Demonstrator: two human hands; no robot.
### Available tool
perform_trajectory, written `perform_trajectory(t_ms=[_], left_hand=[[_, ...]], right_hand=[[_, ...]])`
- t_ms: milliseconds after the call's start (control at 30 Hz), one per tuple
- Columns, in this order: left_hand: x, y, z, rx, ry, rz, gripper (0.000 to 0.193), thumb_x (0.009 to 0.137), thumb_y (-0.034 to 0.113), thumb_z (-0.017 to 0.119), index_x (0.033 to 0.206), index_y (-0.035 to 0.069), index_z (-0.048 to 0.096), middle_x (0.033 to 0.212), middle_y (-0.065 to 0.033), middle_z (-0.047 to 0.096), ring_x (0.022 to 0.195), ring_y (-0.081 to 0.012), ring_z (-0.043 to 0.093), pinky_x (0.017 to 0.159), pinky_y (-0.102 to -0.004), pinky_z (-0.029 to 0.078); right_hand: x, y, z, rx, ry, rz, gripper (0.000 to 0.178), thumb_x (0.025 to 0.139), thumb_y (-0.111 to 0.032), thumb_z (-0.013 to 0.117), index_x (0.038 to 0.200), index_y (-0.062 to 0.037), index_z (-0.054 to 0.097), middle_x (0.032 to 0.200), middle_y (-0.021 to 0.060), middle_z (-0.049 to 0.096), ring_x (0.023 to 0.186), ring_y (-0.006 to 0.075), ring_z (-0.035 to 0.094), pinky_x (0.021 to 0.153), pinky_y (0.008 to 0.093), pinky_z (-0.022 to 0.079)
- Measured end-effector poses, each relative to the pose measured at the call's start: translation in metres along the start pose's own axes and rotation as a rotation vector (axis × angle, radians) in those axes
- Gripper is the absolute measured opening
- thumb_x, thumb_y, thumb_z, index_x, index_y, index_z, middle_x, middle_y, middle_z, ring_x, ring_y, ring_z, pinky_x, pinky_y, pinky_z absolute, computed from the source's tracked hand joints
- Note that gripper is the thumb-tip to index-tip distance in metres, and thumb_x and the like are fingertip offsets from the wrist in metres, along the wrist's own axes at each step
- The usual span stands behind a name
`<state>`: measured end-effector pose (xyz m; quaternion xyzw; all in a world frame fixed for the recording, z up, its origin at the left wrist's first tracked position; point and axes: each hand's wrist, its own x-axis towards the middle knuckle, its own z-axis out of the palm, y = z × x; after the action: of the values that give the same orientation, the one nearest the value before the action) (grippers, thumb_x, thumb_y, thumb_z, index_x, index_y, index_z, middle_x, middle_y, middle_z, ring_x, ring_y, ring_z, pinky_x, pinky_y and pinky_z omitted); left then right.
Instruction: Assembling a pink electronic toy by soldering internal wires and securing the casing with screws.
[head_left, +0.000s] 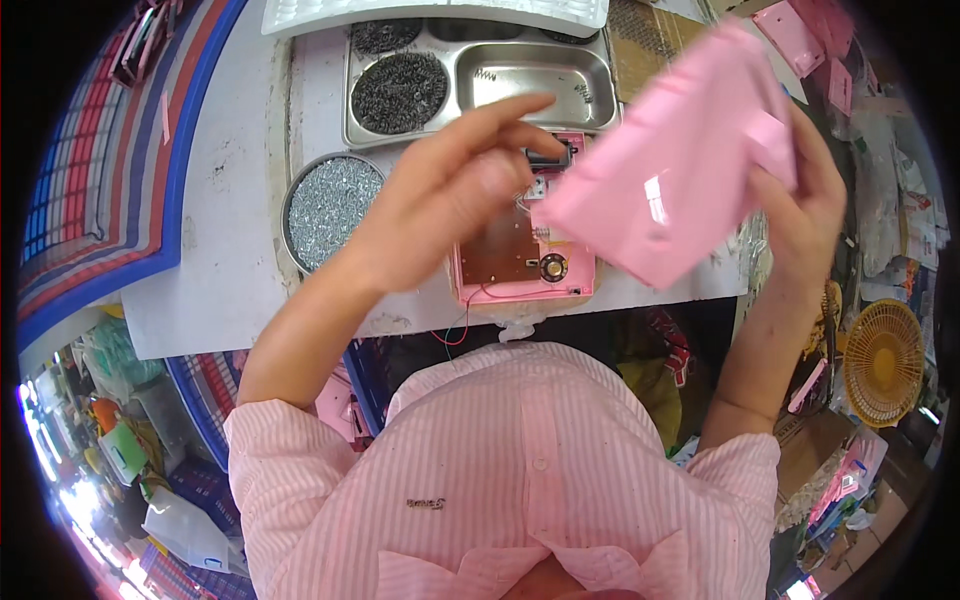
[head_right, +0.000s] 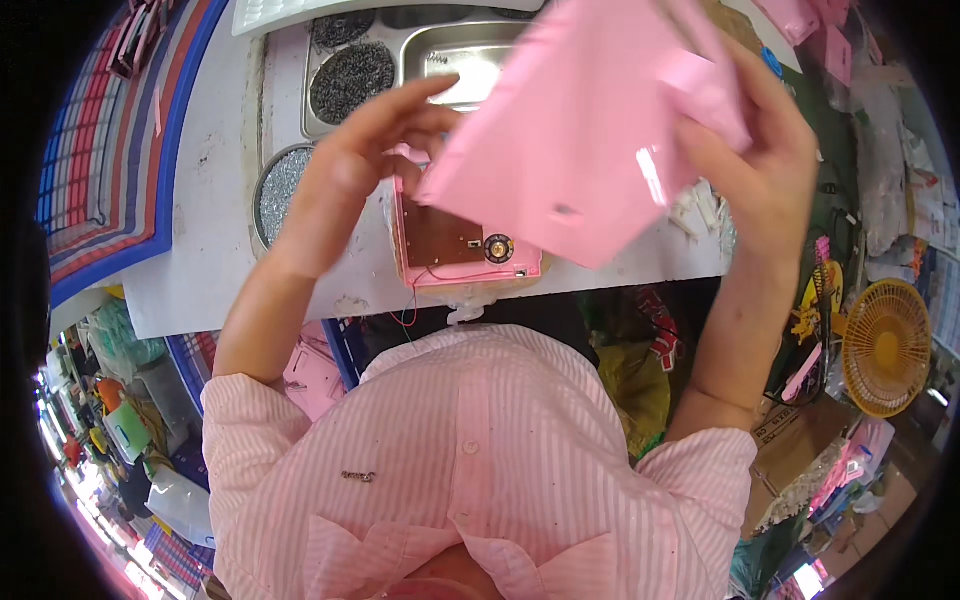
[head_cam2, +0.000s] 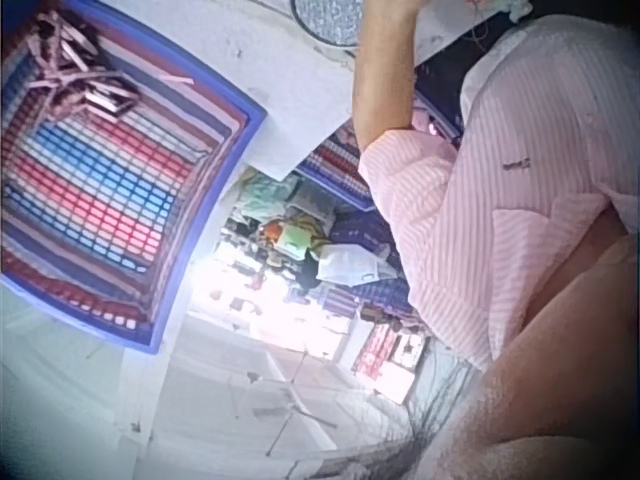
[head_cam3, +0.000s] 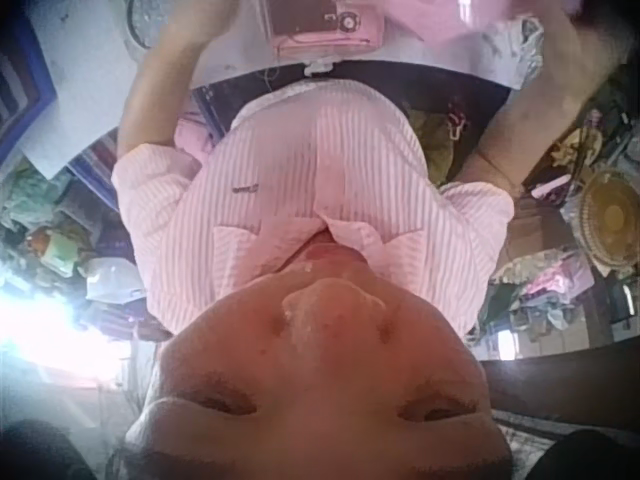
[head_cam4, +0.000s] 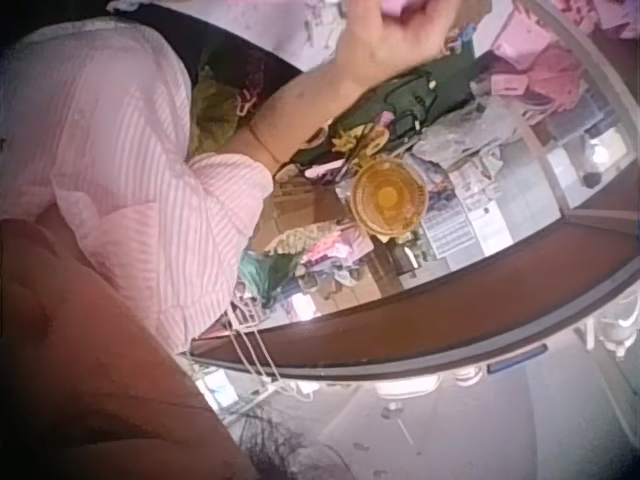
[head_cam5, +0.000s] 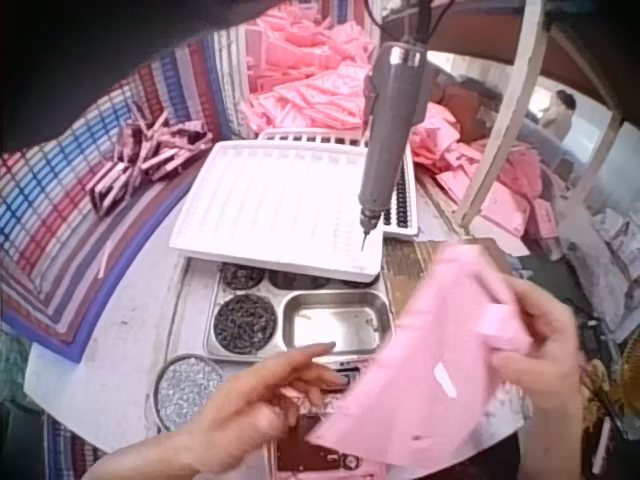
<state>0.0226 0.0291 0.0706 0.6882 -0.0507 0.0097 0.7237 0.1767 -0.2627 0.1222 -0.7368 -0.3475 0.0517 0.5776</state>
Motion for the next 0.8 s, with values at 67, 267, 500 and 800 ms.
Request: perform_trajectory(t_ms=[67, 267, 500, 800], left_hand=[[-0.004, 0.032, 0.004, -0.158, 0.005, -0.148, 0.05, 0.095, 0.026, 0.068, 0.133, -0.005, 0.055, 0.121, -0.0087, 0.065, 0.106, -0.0106, 0.061, 0.091, -0.0293, 0.05], [-0.043, 0.027, -0.053, -0.182, 0.51, -0.035, 0.05, 0.095, 0.025, 0.068, 0.131, -0.008, 0.054, 0.122, -0.0145, 0.065, 0.109, -0.0174, 0.065, 0.094, -0.0319, 0.051], [-0.07, -0.001, -0.054, -0.277, 0.674, -0.092, 0.05, 0.095, 0.023, 0.066, 0.129, -0.011, 0.053, 0.12, -0.0196, 0.065, 0.109, -0.0215, 0.065, 0.097, -0.0334, 0.05], [-0.078, -0.018, -0.045, -0.357, 0.664, -0.14, 0.048, 0.096, 0.023, 0.067, 0.128, -0.01, 0.054, 0.119, -0.0191, 0.066, 0.106, -0.0222, 0.068, 0.092, -0.0335, 0.054]], right_hand=[[0.025, 0.0, 0.044, 0.049, -0.075, -0.044, 0.055, 0.087, -0.008, 0.073, 0.136, 0.0068, 0.054, 0.13, 0.0158, 0.062, 0.118, 0.022, 0.062, 0.101, 0.0353, 0.049], [0.005, 0.034, 0.081, 0.181, 0.098, 0.333, 0.026, 0.091, -0.011, 0.072, 0.112, 0.0054, 0.068, 0.096, 0.0086, 0.07, 0.08, 0.0102, 0.064, 0.069, 0.0246, 0.051], [-0.046, 0.059, 0.108, 0.267, -0.028, 0.735, 0.016, 0.09, -0.012, 0.074, 0.093, 0.0025, 0.069, 0.066, -0.0008, 0.062, 0.051, 0.0028, 0.047, 0.046, 0.02, 0.034], [-0.045, 0.058, 0.111, 0.148, -0.044, 0.711, 0.016, 0.089, -0.013, 0.076, 0.09, 0.0018, 0.069, 0.063, -0.0024, 0.059, 0.05, 0.003, 0.046, 0.045, 0.0205, 0.033]])
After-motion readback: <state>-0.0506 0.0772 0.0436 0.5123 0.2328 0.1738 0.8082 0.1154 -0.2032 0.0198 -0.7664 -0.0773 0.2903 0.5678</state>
